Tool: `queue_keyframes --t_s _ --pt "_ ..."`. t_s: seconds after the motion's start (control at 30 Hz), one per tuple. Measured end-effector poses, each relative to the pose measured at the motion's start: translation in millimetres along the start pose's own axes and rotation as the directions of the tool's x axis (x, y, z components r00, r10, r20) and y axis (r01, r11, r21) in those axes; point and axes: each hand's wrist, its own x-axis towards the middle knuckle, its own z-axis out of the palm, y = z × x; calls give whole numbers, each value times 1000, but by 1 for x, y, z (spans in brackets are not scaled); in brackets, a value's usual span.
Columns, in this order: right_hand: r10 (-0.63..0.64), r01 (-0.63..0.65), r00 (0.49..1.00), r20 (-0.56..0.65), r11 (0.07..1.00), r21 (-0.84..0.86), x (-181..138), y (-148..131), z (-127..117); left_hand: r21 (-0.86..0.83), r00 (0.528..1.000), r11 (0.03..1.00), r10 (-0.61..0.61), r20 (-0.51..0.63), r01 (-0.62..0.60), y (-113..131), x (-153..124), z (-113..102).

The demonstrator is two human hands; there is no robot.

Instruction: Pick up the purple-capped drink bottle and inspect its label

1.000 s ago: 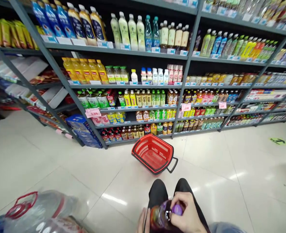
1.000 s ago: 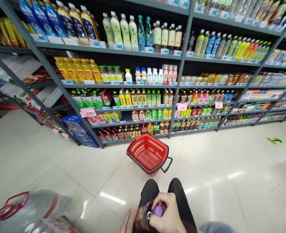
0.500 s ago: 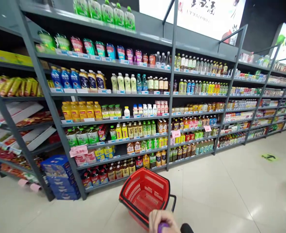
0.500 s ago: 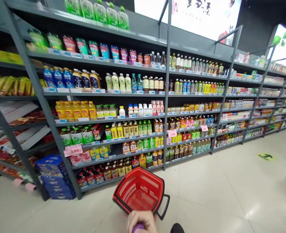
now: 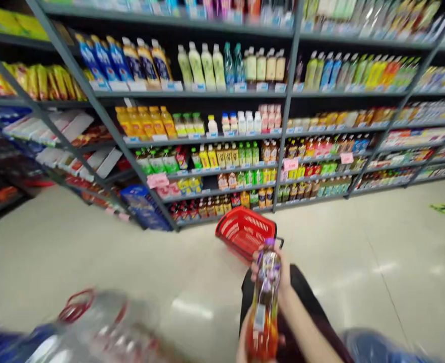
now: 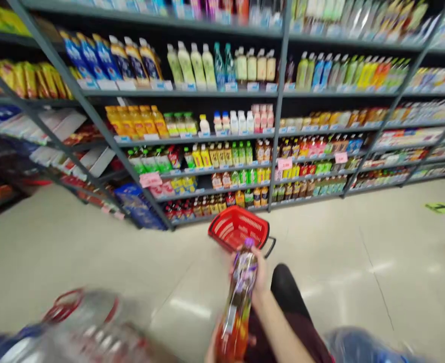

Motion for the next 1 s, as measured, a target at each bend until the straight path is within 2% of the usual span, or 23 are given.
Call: queue_keyframes --t_s 0.07,0.13,0.27,0.5,0.67,0.87,0.93,1.0 --pt "-21 27 995 -92 998 61 -8 -8 -2 -61 996 995 -76 -43 74 0 -35 10" --pt "0 7 995 -102 998 69 -11 -16 -3 -113 993 989 -106 -47 100 6 -52 18" --pt "11 -9 997 -72 999 35 -13 -26 -2 -43 989 991 -128 -78 125 13 -47 19" --pt "-21 20 996 -83 1000 -9 -13 -36 -5 226 983 962 -127 -131 154 -2 -34 -5" --pt "-35 34 991 -133 999 -9 -9 -38 -9 345 980 934 -29 -196 97 -5 -31 -12" --pt "-8 13 973 -231 1000 20 -3 -30 -8 487 968 863 216 -124 -130 -17 -35 -19" --pt "10 -9 964 -266 1000 5 -3 -26 -7 498 965 854 237 -115 -151 -18 -35 -19" --pt "36 -45 956 -292 999 -25 -3 -22 -6 441 968 890 202 -151 -117 -15 -33 -18"
